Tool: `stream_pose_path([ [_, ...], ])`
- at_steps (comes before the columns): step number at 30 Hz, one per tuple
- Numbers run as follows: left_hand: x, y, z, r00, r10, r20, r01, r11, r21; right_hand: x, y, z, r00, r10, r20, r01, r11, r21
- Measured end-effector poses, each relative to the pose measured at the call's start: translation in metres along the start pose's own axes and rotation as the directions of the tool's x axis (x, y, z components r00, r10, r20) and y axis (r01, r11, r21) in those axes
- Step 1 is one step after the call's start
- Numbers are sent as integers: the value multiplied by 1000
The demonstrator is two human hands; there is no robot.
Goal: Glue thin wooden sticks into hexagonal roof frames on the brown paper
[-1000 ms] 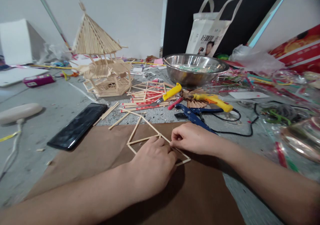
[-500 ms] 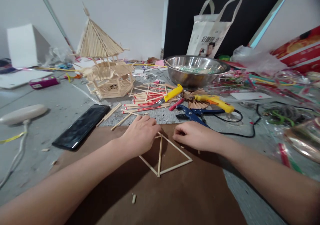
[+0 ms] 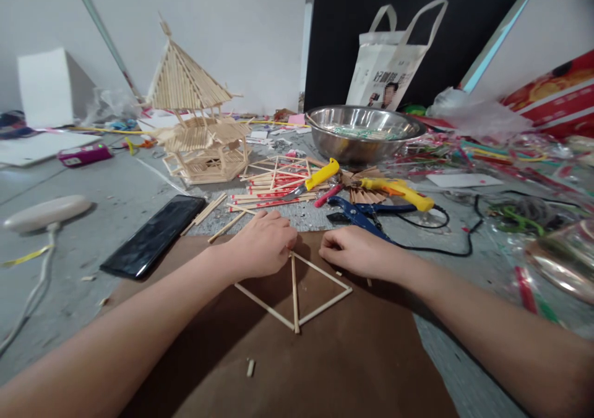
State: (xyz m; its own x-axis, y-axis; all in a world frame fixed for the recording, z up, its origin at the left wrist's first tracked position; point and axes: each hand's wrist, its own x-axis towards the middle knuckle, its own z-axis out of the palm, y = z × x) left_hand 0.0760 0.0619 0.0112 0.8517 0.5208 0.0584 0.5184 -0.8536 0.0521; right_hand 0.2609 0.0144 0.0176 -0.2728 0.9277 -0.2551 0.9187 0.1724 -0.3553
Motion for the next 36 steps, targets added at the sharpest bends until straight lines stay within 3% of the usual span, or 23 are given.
stream_pose_path([
  [10, -3, -16, -10, 982, 31, 185, -15, 996, -85, 1, 1, 0, 999, -40, -10, 40, 999, 18],
  [19, -6, -18, -23, 924, -26, 381, 85, 987, -138, 0, 2, -4, 1000, -2, -12, 3, 998, 59],
  [30, -14, -15, -31, 909, -33, 415, 83, 991, -103, -3, 0, -7, 993, 90, 82, -102, 982, 157],
  [36, -14, -11, -32, 915, -45, 401, 83, 994, -76, -7, 1, -17, 995, 18, 99, -27, 996, 85],
])
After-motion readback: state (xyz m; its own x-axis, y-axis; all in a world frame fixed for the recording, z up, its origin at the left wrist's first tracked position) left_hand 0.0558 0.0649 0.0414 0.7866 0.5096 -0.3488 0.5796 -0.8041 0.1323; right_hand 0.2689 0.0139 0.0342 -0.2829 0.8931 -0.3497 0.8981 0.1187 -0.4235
